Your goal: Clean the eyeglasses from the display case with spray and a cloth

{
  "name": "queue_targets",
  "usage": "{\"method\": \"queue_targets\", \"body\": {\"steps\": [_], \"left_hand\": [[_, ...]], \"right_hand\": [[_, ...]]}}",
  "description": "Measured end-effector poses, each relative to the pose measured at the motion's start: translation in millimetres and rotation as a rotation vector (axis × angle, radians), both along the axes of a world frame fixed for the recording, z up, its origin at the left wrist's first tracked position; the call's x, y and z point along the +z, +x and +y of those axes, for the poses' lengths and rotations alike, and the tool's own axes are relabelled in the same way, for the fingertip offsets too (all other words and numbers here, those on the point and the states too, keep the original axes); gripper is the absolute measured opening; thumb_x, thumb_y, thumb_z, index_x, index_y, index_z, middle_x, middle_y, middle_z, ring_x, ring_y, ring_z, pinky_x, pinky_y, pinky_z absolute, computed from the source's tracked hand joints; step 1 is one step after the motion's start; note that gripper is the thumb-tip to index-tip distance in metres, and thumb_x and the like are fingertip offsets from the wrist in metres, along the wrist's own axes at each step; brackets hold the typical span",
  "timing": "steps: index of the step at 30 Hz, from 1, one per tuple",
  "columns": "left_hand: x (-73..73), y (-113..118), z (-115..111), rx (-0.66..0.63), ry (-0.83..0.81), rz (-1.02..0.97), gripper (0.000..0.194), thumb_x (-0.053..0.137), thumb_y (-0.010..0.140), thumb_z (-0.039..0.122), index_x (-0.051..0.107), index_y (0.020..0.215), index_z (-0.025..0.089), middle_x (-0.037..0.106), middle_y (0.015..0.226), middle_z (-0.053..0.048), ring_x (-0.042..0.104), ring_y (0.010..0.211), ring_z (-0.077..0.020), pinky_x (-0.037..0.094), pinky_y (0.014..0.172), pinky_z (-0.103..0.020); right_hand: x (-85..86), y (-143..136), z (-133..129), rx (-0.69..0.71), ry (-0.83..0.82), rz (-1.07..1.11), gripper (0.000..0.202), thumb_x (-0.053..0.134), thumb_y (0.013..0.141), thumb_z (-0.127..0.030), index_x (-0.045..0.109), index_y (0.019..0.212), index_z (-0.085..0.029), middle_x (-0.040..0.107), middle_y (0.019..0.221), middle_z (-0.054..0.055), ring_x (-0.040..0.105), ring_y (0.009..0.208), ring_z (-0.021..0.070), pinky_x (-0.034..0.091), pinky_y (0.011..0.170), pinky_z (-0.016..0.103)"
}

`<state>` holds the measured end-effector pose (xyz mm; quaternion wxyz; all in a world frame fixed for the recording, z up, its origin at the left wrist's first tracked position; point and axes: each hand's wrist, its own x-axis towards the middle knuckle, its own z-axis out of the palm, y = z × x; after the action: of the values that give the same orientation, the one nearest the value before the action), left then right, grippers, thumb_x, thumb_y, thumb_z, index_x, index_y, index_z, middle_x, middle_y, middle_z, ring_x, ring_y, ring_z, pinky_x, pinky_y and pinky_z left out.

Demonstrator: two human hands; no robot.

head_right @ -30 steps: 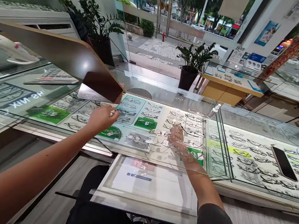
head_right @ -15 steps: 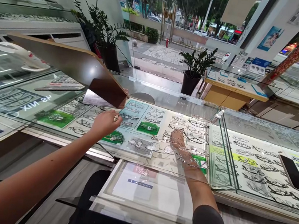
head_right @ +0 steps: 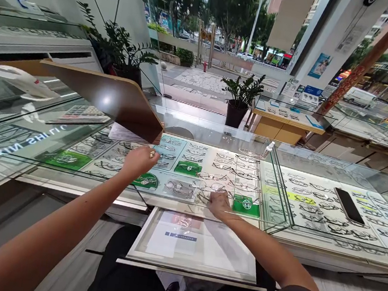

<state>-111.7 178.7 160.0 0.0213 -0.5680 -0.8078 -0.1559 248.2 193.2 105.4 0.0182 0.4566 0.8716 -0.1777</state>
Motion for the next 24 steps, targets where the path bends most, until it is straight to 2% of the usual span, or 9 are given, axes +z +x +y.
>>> {"method": "queue_targets", "body": {"steps": [2,4,7,9,13,16,19,21,24], "left_hand": [[0.5,0.8,-0.8,-0.003,0.0,0.003,0.036,0.045,0.098,0.034,0.065,0.073,0.018,0.072,0.095,-0.017,0.064,0.08,-0.0292,0.036,0.063,-0.035],[0.0,0.9,-0.9,-0.004,0.008,0.005,0.036,0.045,0.098,0.034,0.066,0.073,0.018,0.072,0.096,-0.018,0.065,0.082,-0.0296,0.037,0.063,-0.035],[-1.9,0.1,-0.4,-0.007,0.021,0.005,0.037,0.043,0.098,0.034,0.067,0.074,0.017,0.072,0.096,-0.019,0.065,0.085,-0.0307,0.038,0.065,-0.035],[-3.1,-0.4,-0.1,-0.012,0.025,0.004,0.039,0.043,0.099,0.035,0.067,0.075,0.017,0.072,0.096,-0.019,0.065,0.086,-0.0311,0.038,0.066,-0.035],[-3.4,-0.3,0.1,-0.016,0.027,0.005,0.039,0.042,0.099,0.036,0.067,0.074,0.017,0.072,0.097,-0.019,0.065,0.086,-0.0308,0.036,0.065,-0.035],[-2.2,0.4,-0.5,-0.016,0.027,0.009,0.038,0.043,0.098,0.035,0.067,0.075,0.017,0.072,0.098,-0.019,0.065,0.086,-0.0311,0.036,0.066,-0.036],[-1.3,0.7,-1.0,-0.01,0.02,0.011,0.037,0.044,0.097,0.035,0.066,0.073,0.018,0.071,0.096,-0.018,0.065,0.084,-0.0301,0.035,0.065,-0.035],[-1.1,0.4,-0.8,-0.007,0.017,0.012,0.036,0.044,0.097,0.035,0.064,0.072,0.018,0.071,0.094,-0.017,0.064,0.082,-0.0289,0.033,0.063,-0.034],[-1.0,-0.3,0.0,-0.002,0.022,0.016,0.036,0.045,0.097,0.036,0.063,0.072,0.018,0.07,0.093,-0.016,0.063,0.08,-0.0276,0.031,0.062,-0.034]], "right_hand": [[-1.5,7.5,-20.1,0.006,-0.081,-0.007,0.006,0.075,0.089,-0.02,0.071,0.092,-0.018,0.074,0.11,0.009,0.065,0.114,0.0263,0.048,0.102,0.04],[2.2,14.4,-40.5,0.039,-0.175,-0.005,0.009,0.077,0.084,-0.02,0.069,0.085,-0.02,0.074,0.104,0.007,0.065,0.113,0.0264,0.046,0.096,0.035],[21.2,22.9,-69.7,0.094,-0.315,-0.003,0.015,0.081,0.078,-0.022,0.066,0.079,-0.022,0.073,0.095,0.004,0.067,0.104,0.025,0.045,0.082,0.029],[44.0,27.7,-86.2,0.136,-0.395,0.006,0.016,0.082,0.075,-0.022,0.066,0.077,-0.022,0.072,0.093,0.002,0.067,0.101,0.024,0.044,0.077,0.028],[110.2,35.3,-101.2,0.25,-0.464,0.099,0.014,0.079,0.076,-0.02,0.066,0.08,-0.024,0.07,0.097,0.003,0.063,0.109,0.0263,0.046,0.09,0.032],[162.6,34.8,-86.5,0.263,-0.339,0.17,0.012,0.077,0.08,-0.021,0.067,0.085,-0.025,0.069,0.102,0.003,0.061,0.109,0.0265,0.046,0.091,0.035],[195.7,25.0,-47.5,0.24,-0.15,0.203,0.01,0.074,0.081,-0.019,0.065,0.082,-0.024,0.07,0.101,0.002,0.062,0.105,0.0246,0.045,0.093,0.036],[202.1,13.9,-12.9,0.238,-0.032,0.207,0.009,0.073,0.082,-0.018,0.065,0.081,-0.023,0.072,0.098,0.002,0.063,0.103,0.0237,0.044,0.093,0.036],[192.3,-6.3,39.8,0.204,0.071,0.099,0.005,0.071,0.084,-0.02,0.067,0.083,-0.022,0.073,0.102,0.004,0.064,0.104,0.0237,0.044,0.09,0.034]]}}
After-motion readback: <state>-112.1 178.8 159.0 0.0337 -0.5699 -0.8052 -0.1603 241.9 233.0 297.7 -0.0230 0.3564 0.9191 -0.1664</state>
